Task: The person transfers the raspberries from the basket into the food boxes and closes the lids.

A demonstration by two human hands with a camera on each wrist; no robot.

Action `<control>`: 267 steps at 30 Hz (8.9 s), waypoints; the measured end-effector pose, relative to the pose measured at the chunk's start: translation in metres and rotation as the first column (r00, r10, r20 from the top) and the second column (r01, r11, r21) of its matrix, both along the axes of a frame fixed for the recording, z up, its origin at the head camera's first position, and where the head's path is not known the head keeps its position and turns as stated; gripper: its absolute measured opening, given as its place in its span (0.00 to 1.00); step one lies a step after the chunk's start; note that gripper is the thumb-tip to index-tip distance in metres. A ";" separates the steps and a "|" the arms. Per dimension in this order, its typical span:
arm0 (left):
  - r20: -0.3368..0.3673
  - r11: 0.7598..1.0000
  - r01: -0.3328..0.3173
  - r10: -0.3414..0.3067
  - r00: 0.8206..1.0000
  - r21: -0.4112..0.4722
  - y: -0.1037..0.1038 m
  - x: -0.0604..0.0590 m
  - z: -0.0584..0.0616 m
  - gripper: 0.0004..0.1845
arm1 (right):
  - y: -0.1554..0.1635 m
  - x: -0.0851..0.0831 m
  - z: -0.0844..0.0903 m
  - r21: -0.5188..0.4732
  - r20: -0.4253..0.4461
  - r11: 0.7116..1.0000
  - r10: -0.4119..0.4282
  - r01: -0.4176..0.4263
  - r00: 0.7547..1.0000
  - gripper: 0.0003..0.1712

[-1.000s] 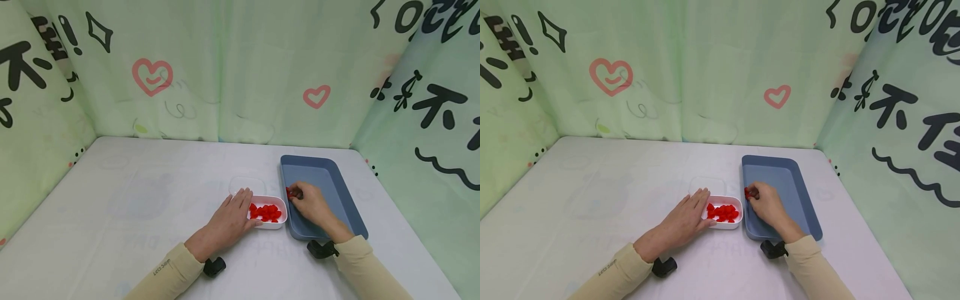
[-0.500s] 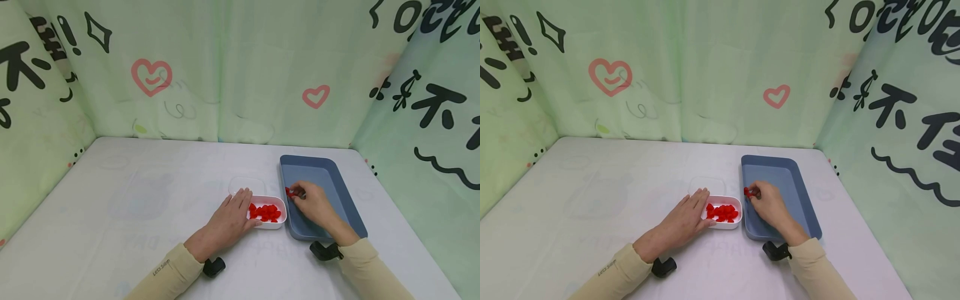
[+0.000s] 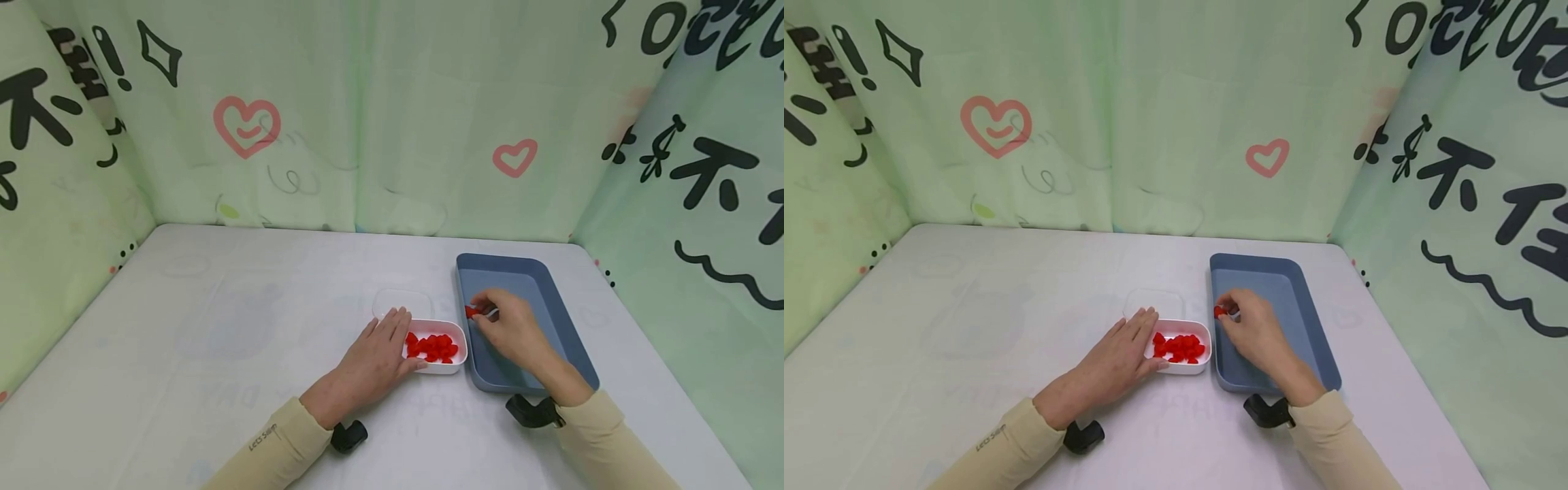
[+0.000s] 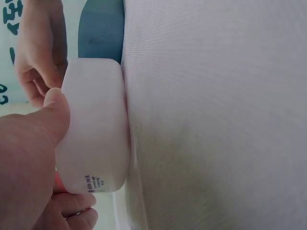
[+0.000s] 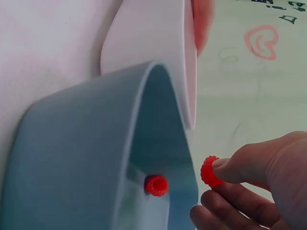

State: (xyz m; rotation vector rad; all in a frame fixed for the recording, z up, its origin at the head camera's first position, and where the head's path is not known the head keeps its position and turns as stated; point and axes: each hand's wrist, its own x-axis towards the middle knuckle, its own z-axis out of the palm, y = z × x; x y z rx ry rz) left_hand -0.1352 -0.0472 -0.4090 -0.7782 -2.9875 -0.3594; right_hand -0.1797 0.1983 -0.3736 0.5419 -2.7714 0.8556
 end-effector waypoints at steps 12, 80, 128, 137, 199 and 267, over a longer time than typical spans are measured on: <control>-0.005 1.000 -0.001 0.001 1.000 -0.002 -0.001 0.001 0.001 0.41 | -0.018 0.013 0.007 -0.021 -0.016 0.995 0.093 -0.093 0.996 0.13; 0.045 1.000 -0.021 0.020 0.999 0.013 0.001 0.001 0.002 0.43 | -0.003 -0.003 -0.005 -0.041 -0.022 0.999 0.028 -0.029 0.999 0.08; 0.037 1.000 -0.019 0.018 0.999 0.008 0.001 0.001 0.001 0.43 | 0.002 -0.024 -0.019 0.061 0.169 0.998 0.010 -0.021 0.986 0.12; 0.028 1.000 -0.015 0.015 0.999 0.009 0.001 0.001 0.001 0.42 | 0.002 -0.022 -0.021 0.056 0.180 0.998 0.012 -0.022 0.984 0.13; 0.027 1.000 -0.014 0.014 1.000 0.000 0.001 0.000 0.002 0.43 | -0.015 0.017 0.010 0.003 0.179 0.976 0.213 -0.217 0.961 0.12; 0.647 0.513 -0.603 0.115 0.753 0.611 -0.025 -0.065 0.023 0.29 | -0.054 -0.028 0.013 -0.284 0.602 0.954 0.098 0.098 0.793 0.31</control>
